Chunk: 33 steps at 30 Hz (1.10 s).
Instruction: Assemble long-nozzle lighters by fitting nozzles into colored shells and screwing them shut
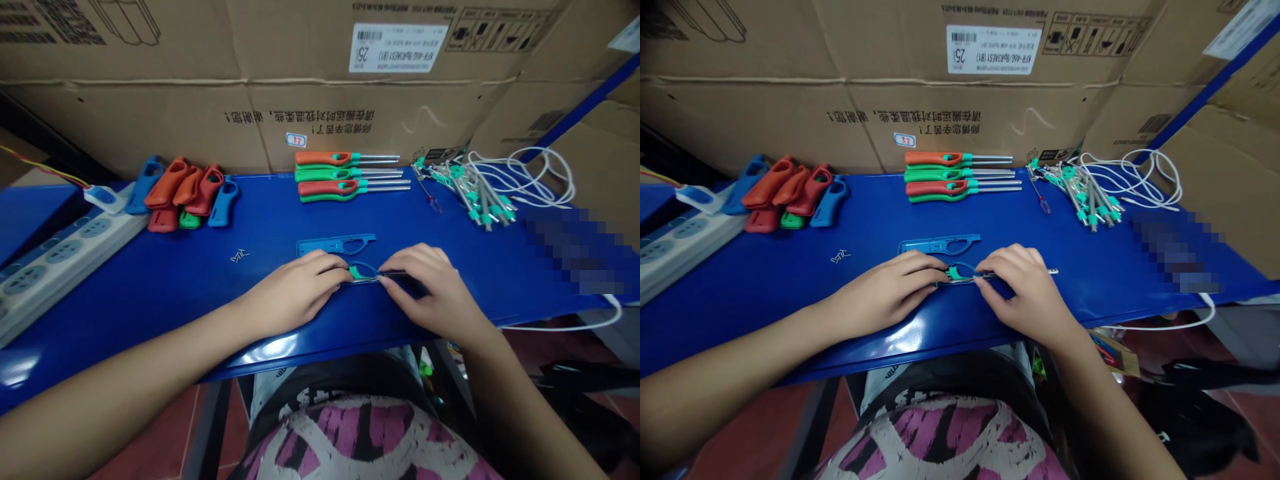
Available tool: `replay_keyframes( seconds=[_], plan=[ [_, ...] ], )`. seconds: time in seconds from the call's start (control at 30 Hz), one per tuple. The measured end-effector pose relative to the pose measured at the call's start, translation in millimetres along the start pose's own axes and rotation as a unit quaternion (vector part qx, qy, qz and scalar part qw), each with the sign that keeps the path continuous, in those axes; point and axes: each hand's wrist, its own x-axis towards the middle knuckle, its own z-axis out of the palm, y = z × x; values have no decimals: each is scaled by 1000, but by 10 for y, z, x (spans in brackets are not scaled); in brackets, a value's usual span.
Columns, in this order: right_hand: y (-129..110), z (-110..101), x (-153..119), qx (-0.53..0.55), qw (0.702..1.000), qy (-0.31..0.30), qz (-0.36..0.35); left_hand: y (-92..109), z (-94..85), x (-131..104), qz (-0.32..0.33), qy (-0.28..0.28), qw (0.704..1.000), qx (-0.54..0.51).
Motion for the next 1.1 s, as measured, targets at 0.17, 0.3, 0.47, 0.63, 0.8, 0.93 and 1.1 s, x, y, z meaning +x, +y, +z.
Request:
replay_keyframes(
  seconds=[0.17,0.3,0.47,0.63,0.8,0.93,1.1],
  plan=[
    [176,-69,-33,-1,999,6,41,-3,8,11,1,5,1000,-8],
    [234,-35,-44,19,1000,-12,21,-19,17,5,-2,10,1000,-7],
    [259,-53,-22,-2,999,-22,-41,-42,12,2,7,17,1000,-15],
    [268,-77,32,5,996,-58,-61,-60,9,14,16,27,999,-25],
    [273,-69,30,-33,993,-69,-86,-62,14,17,19,36,999,-29],
    [284,-84,15,-53,991,-66,-106,-56,6,13,20,35,999,-31],
    [203,-81,-2,-51,995,-53,-74,-56,-1,9,17,29,999,-38]
  ],
)
